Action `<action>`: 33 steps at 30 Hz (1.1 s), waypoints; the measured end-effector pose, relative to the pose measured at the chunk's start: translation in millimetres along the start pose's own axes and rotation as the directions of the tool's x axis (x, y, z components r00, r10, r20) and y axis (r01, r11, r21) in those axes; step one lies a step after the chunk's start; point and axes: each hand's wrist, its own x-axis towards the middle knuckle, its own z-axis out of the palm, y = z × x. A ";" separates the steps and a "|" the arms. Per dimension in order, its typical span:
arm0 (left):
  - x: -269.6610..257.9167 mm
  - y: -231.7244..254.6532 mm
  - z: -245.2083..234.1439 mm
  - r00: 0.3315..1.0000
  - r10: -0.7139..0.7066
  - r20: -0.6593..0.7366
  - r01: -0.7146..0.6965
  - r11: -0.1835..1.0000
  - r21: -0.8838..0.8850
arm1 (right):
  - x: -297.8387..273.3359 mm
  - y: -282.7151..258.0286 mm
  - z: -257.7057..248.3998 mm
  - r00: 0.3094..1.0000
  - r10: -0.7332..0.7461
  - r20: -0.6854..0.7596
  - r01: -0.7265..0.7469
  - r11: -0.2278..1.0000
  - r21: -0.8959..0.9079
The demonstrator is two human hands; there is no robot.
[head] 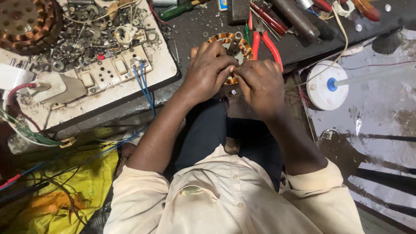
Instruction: The person works on a circular copper-wound electrical component, likely a motor stator, using pliers to adjust and trim copper wires. They repeatedly rotate the component and use the pliers to pull, bend, and cut wires around the central hub.
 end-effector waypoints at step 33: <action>-3.8 -11.6 12.4 0.984 -0.098 -0.148 0.097 0.995 -0.015 | 7.4 24.8 6.6 0.990 -0.127 0.068 0.123 0.991 0.058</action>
